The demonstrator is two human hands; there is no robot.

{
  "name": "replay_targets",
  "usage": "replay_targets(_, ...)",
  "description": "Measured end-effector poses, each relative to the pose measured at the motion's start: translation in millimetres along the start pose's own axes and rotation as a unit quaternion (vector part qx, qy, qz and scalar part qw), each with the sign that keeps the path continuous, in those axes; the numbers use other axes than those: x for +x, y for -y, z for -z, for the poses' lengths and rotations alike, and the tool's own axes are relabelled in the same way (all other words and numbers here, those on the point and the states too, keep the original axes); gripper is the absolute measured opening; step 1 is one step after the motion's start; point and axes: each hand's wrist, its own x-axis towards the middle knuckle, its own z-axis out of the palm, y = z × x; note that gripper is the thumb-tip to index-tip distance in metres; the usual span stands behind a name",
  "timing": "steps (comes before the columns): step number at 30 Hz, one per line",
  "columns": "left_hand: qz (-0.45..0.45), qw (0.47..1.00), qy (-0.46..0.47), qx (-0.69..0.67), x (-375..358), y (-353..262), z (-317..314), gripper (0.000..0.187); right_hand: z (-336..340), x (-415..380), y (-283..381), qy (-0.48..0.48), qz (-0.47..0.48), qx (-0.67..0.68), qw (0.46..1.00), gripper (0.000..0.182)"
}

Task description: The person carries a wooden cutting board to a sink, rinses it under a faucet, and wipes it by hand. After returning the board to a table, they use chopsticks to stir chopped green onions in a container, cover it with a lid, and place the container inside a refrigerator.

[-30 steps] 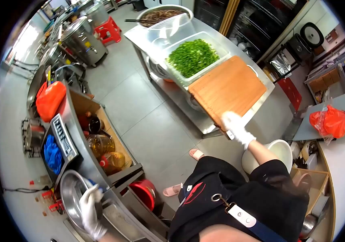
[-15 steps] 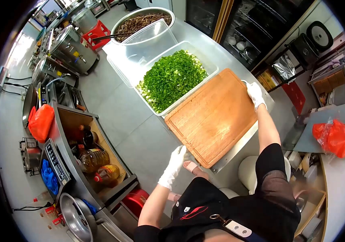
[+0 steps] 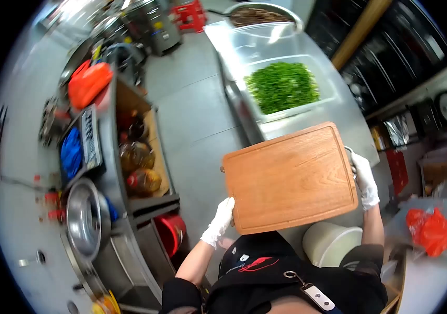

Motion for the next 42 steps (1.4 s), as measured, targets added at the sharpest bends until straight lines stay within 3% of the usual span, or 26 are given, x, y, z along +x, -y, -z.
replay_targets(5,-0.041,0.991,-0.087,-0.088,-105,25,91,0.033,-110,-77,93,0.107,0.127,-0.04,0.985,0.032)
replay_targets(7,-0.175,0.971,-0.149,-0.065,-155,40,137,0.033,-170,-120,128,0.158,0.129,-0.013,0.979,0.026)
replay_targets(9,-0.181,0.957,-0.2,-0.101,-207,55,186,0.035,-250,-204,177,0.259,0.118,0.086,0.955,0.026)
replay_targets(11,-0.24,0.924,-0.215,-0.206,-265,73,236,0.036,-320,-290,204,0.289,0.11,0.133,0.942,0.036)
replay_targets(13,-0.213,0.922,-0.236,-0.223,-333,93,282,0.034,-354,-322,217,0.376,0.075,0.146,0.912,0.034)
replay_targets(14,-0.159,0.931,-0.237,-0.226,-362,97,305,0.03,-382,-342,226,0.389,0.369,-0.12,0.836,0.04)
replay_targets(15,-0.104,0.939,-0.236,-0.226,-390,101,331,0.027,-413,-352,231,0.374,0.493,-0.196,0.761,0.037)
replay_targets(16,-0.217,0.929,-0.291,-0.079,-401,127,367,0.024,-443,-399,239,0.415,0.629,-0.188,0.63,0.048)
replay_targets(17,-0.319,0.883,-0.335,0.075,-406,162,409,0.021,-479,-432,242,0.538,0.556,-0.124,0.621,0.056)
replay_targets(18,-0.291,0.877,-0.372,-0.087,-426,192,454,0.02,-506,-472,247,0.577,0.501,-0.172,0.622,0.055)
replay_targets(19,-0.259,0.845,-0.398,-0.248,-449,216,487,0.02,-544,-490,238,0.652,0.493,-0.13,0.561,0.048)
replay_targets(20,-0.262,0.789,-0.516,-0.207,-477,223,495,0.021,-566,-529,228,0.664,0.489,-0.082,0.559,0.03)
replay_targets(21,-0.258,0.719,-0.624,-0.164,-505,223,492,0.023,-603,-551,212,0.738,0.338,-0.028,0.583,0.021)
replay_targets(22,-0.273,0.683,-0.647,-0.201,-534,205,471,0.025,-621,-581,210,0.78,0.147,-0.004,0.608,0.024)
replay_targets(23,-0.285,0.644,-0.669,-0.238,-561,183,444,0.027,-641,-613,200,0.728,0.131,-0.021,0.672,0.03)
replay_targets(25,-0.251,0.629,-0.715,-0.172,-594,174,419,0.03,-689,-643,182,0.697,0.04,-0.071,0.712,0.028)
replay_targets(28,-0.217,0.625,-0.729,-0.173,-616,167,393,0.031,-776,-654,124,0.717,0.055,-0.118,0.684,0.024)
replay_targets(30,-0.193,0.626,-0.739,-0.157,-621,171,388,0.033,-826,-654,71,0.695,0.374,-0.182,0.586,0.027)
replay_targets(31,-0.174,0.634,-0.741,-0.137,-621,170,386,0.035,-850,-648,46,0.702,0.372,-0.182,0.58,0.027)
replay_targets(33,-0.158,0.654,-0.731,-0.113,-617,153,380,0.035,-888,-633,10,0.737,0.499,-0.058,0.452,0.032)
replay_targets(34,-0.156,0.678,-0.708,-0.122,-613,142,378,0.035,-891,-637,-3,0.748,0.441,-0.112,0.482,0.032)
replay_targets(35,-0.153,0.701,-0.684,-0.129,-607,130,378,0.036,-896,-644,-13,0.754,0.436,-0.112,0.478,0.032)
replay_targets(37,-0.14,0.745,-0.628,-0.174,-586,112,387,0.047,-902,-650,-25,0.769,0.539,0.089,0.331,0.028)
replay_targets(38,-0.148,0.754,-0.603,-0.215,-574,103,393,0.053,-878,-641,-11,0.73,0.583,-0.049,0.352,0.024)
replay_targets(41,-0.185,0.754,-0.506,-0.376,-539,95,432,0.07,-898,-634,-44,0.737,0.589,0.028,0.33,0.021)
replay_targets(42,-0.196,0.746,-0.474,-0.424,-528,101,450,0.083,-869,-641,-6,0.782,0.47,-0.16,0.376,0.02)
